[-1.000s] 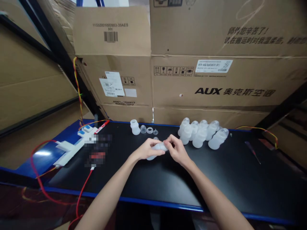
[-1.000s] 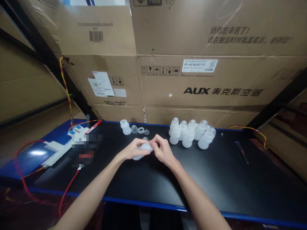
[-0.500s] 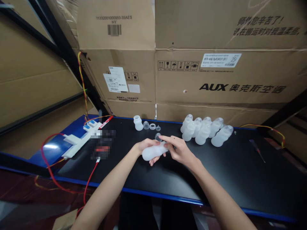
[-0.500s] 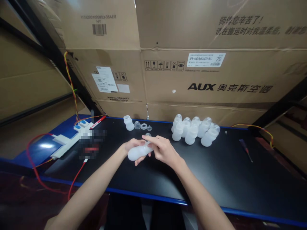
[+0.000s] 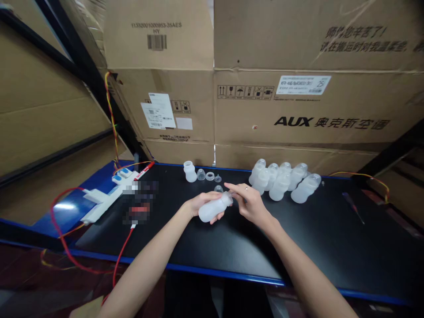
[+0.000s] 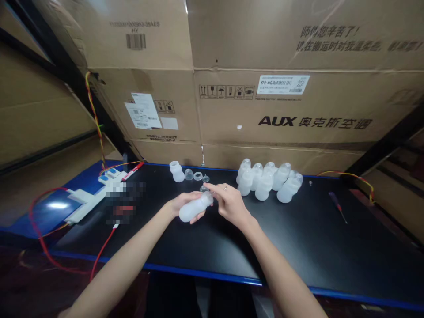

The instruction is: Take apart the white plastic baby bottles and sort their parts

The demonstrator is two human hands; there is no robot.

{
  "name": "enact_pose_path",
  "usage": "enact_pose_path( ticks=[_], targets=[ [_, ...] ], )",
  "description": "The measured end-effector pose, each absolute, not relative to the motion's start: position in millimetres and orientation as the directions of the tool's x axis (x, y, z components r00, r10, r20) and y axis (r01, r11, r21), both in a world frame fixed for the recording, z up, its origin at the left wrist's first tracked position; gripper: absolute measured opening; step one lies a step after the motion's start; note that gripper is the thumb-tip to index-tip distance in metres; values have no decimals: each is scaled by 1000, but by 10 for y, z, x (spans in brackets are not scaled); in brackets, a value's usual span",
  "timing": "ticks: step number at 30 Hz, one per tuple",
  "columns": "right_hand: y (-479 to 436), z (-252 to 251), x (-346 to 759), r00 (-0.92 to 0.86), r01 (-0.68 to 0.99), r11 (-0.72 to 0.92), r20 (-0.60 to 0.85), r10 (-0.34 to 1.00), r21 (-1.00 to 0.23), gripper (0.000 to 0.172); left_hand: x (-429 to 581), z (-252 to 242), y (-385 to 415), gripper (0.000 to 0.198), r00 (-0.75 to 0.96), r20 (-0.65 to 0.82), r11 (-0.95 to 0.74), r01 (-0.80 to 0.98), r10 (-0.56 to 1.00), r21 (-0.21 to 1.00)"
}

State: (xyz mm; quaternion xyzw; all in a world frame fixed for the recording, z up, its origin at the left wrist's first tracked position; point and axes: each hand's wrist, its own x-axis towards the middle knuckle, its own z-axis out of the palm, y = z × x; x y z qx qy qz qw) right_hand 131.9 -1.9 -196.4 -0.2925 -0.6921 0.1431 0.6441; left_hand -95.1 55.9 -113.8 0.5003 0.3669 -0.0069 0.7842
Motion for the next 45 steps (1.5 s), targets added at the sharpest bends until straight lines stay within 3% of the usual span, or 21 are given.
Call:
enact_pose_path(
  ticks=[4,8,11,14,16,19,23,28,34,39,42,44,45],
  targets=[
    [24,-1956,1362,147,222,825,854,499,-520,66,-976,-1161,573,75,747,-581,572,335,324,749],
    [5,-1934,1376,202,160,791,804,559,-590,51,-917,-1081,551,66,697,-497,463,260,517,847],
    [-20,-1949,1316,240,61,685,677,696,-726,36,-822,-1030,501,59,643,-435,324,291,630,900],
    [-32,-1957,1244,227,-71,479,454,862,-875,30,-721,-1037,419,56,598,-385,171,383,703,908],
    [-30,-1950,1219,177,-51,340,326,929,-939,38,-667,-1071,356,51,565,-294,24,435,771,900],
    [-15,-1940,1235,63,111,246,254,965,-963,48,-631,-1122,285,45,518,-141,-162,496,844,853],
    [21,-1971,1356,-68,166,341,334,940,-925,51,-676,-1105,308,45,507,-83,-231,524,858,820],
    [58,-2025,1460,-30,218,523,530,847,-824,43,-786,-1012,423,46,437,92,-308,454,895,836],
    [-9,-1987,1294,-70,91,550,545,835,-830,38,-819,-1051,374,39,557,100,-474,583,824,660],
    [-48,-1999,1183,38,60,628,630,776,-776,37,-786,-878,368,35,629,236,-639,550,741,538],
    [-52,-1993,1229,115,39,655,655,747,-754,39,-845,-710,440,37,647,31,-498,553,761,668],
    [-45,-1970,1322,214,29,621,611,762,-783,42,-946,-645,521,43,615,-144,-330,588,775,738],
    [-35,-1958,1375,267,27,588,572,776,-809,43,-1011,-630,568,46,580,-158,-281,593,799,754]
  ],
)
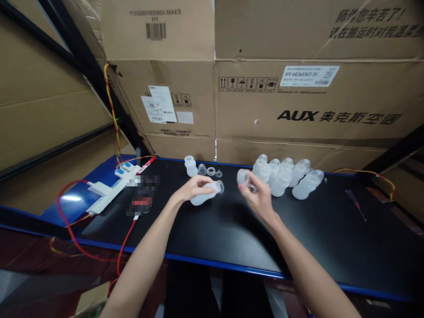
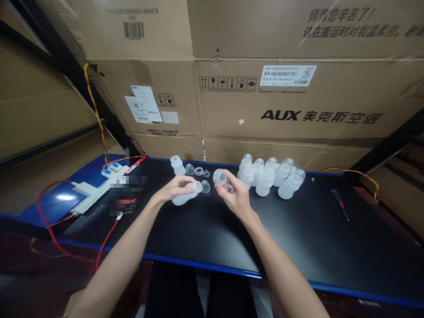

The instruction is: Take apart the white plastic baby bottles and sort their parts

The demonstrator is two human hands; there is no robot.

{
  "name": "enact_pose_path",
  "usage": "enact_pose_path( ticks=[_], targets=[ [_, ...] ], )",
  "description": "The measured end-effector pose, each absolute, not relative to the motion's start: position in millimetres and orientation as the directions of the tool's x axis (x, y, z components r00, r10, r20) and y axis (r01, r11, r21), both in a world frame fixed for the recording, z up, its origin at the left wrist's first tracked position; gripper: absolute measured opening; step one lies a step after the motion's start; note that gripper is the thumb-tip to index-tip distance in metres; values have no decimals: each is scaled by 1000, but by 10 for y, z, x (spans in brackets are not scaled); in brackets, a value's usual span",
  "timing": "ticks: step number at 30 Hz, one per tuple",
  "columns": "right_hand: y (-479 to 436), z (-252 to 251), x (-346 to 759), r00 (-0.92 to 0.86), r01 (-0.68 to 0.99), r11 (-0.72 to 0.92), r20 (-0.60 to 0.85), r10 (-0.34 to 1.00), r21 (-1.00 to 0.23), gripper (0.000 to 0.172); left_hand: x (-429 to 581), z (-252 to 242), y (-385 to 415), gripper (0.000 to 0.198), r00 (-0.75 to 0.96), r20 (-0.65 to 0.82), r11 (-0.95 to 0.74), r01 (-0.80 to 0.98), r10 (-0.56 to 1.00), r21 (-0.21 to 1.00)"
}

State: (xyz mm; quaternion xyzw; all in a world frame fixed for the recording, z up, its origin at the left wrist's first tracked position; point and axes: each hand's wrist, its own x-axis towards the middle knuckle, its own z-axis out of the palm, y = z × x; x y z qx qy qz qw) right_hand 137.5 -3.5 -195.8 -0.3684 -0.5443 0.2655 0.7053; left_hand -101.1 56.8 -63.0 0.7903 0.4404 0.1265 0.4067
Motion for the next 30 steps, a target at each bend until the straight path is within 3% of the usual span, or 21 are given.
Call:
enact_pose_path(
  ticks=[1,3,5,7,9,14,19,22,24,27,30],
  targets=[
    [-20,-1952,1425,301,25,549,530,793,-836,45,-1082,-622,616,48,526,-104,-274,591,844,759],
    [21,-1962,1489,298,36,482,470,831,-876,47,-1225,-616,703,51,354,155,-354,613,922,706],
    [64,-2008,1487,211,79,449,455,865,-890,50,-1357,-596,765,53,171,404,-393,726,898,564],
    [92,-2075,1429,105,142,446,461,881,-884,51,-1467,-548,794,56,65,510,-313,853,857,418],
    [103,-2135,1350,40,200,451,468,883,-870,51,-1552,-476,798,61,22,503,-207,927,864,313],
    [103,-2199,1238,11,303,377,399,917,-875,49,-1699,-338,793,60,56,304,-106,983,951,151],
    [133,-2225,1218,-46,459,262,272,961,-849,46,-1837,-396,883,69,20,219,-89,946,976,312],
    [139,-2241,1192,-74,563,218,214,974,-797,43,-1858,-431,907,80,21,188,-78,950,982,301],
    [136,-2245,1175,-102,620,209,187,977,-756,41,-1808,-427,883,90,31,246,-79,979,969,187],
    [130,-2241,1160,-124,658,209,169,978,-724,40,-1630,-436,802,97,110,503,-123,992,857,-7],
    [130,-2237,1155,-127,671,209,167,978,-712,43,-1378,-560,697,62,280,590,-259,958,757,-121]
  ],
)
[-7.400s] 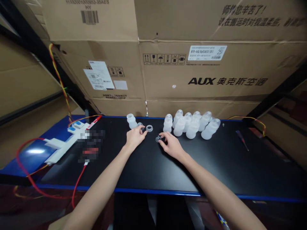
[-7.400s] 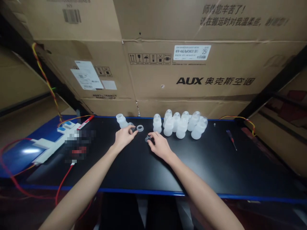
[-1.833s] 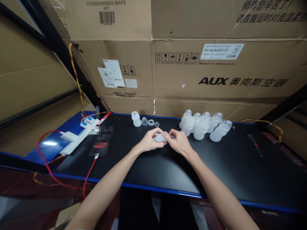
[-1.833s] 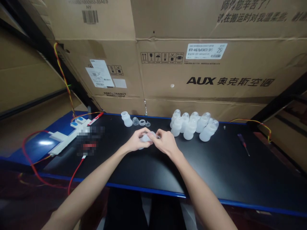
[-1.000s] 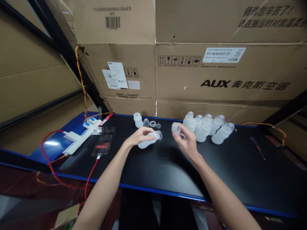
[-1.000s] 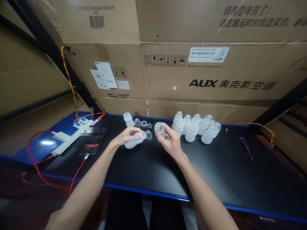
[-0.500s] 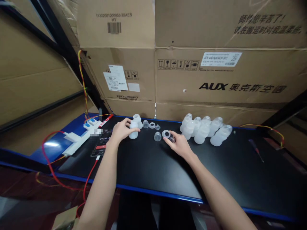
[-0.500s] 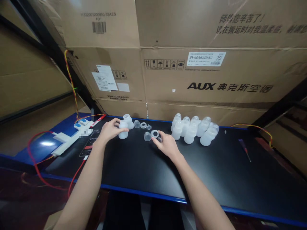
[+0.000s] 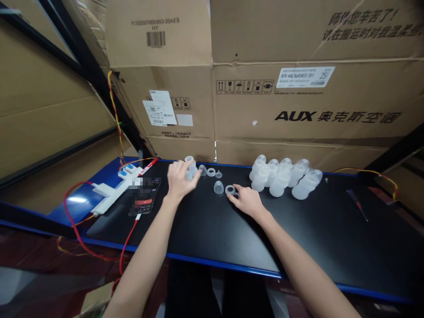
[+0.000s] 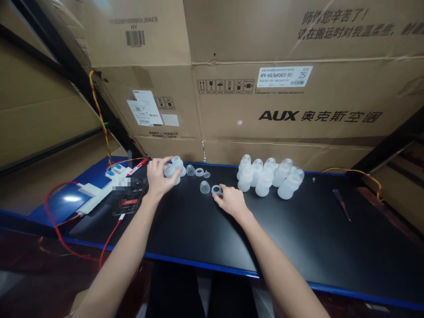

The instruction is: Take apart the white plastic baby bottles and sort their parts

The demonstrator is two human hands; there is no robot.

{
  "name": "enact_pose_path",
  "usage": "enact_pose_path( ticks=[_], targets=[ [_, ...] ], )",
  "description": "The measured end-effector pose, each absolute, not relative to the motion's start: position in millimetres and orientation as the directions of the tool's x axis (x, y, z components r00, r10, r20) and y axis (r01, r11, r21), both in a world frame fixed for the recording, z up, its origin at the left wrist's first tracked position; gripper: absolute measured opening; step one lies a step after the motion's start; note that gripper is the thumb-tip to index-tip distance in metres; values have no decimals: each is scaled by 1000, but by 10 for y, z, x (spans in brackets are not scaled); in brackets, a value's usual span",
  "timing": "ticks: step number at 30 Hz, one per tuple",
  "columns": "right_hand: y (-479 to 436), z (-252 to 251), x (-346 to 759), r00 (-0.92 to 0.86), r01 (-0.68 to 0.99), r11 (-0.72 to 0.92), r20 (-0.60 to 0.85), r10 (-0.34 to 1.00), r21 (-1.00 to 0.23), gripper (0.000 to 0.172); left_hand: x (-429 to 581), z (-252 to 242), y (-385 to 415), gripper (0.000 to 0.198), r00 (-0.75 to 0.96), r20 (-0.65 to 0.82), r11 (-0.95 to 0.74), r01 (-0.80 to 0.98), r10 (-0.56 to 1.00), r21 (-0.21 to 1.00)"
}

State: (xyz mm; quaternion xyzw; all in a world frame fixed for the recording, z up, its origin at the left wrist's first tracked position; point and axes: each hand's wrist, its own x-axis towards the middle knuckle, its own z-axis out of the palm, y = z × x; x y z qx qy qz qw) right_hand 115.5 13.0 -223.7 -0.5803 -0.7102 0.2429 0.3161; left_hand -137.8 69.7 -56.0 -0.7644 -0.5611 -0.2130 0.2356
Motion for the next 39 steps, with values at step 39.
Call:
enact_pose_path(
  ticks=[39],
  targets=[
    [126,-2258,1126,2,277,336,350,937,-900,22,-1102,-1013,581,41,273,103,-249,948,957,-201]
  ],
)
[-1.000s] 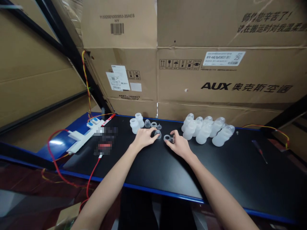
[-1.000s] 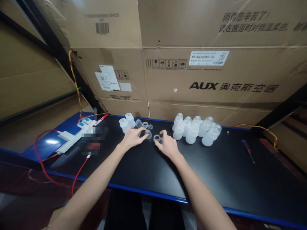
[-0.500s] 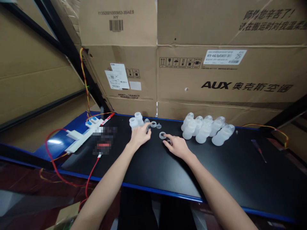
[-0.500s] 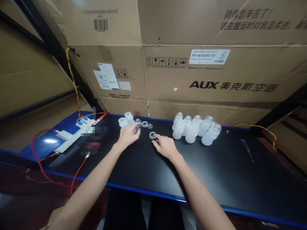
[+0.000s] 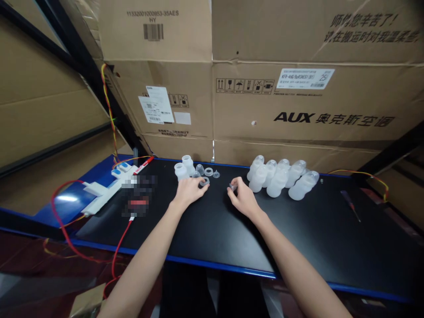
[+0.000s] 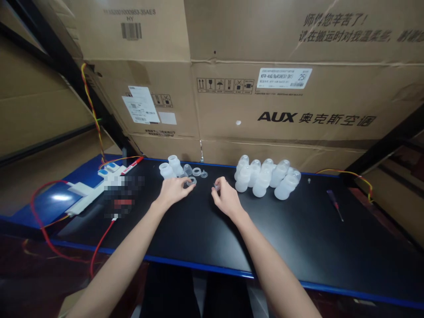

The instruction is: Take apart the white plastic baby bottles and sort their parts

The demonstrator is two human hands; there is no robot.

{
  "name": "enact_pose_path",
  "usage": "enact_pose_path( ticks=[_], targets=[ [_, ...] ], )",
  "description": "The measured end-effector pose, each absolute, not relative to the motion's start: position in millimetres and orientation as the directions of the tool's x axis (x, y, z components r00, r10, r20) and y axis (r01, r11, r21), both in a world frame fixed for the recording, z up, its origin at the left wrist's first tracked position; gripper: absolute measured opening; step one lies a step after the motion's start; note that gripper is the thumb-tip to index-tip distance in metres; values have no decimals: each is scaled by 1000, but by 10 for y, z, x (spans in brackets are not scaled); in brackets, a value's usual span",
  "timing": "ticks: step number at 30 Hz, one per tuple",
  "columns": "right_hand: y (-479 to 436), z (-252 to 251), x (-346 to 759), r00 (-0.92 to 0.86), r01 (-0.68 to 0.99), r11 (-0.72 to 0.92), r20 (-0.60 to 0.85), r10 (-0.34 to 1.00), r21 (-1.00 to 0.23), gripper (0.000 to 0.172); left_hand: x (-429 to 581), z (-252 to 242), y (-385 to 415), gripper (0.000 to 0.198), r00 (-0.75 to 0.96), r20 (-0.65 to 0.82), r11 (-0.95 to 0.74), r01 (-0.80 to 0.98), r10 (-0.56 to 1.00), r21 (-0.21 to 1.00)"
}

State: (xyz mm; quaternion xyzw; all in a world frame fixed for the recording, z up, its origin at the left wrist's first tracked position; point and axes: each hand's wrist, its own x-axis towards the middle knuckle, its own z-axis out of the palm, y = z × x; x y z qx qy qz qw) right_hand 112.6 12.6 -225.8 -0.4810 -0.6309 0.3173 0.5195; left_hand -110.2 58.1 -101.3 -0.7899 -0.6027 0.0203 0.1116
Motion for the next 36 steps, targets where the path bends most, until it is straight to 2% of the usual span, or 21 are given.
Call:
enact_pose_path(
  ticks=[4,11,18,21,27,33,36],
  targets=[
    [133,-2303,1064,-14,314,422,440,898,-851,23,-1151,-1022,620,41,244,76,-226,954,967,-195],
    [156,-2391,1021,-72,368,441,448,891,-818,24,-1107,-1073,634,42,247,36,-233,946,968,-223],
    [264,-2314,880,-44,425,399,422,906,-812,50,-1087,-1042,631,45,245,30,-233,948,969,-217],
    [411,-2238,759,-18,452,370,406,914,-812,54,-1088,-1044,636,42,245,32,-234,953,969,-192],
    [672,-2103,573,-15,516,303,346,938,-801,56,-1117,-1007,644,32,257,65,-245,958,964,-147],
    [694,-2170,571,-7,493,295,335,942,-819,52,-1216,-1019,689,27,301,114,-300,954,947,-26],
    [666,-2179,583,-8,496,312,354,935,-811,51,-1289,-1010,695,35,359,271,-374,927,893,6]
  ],
)
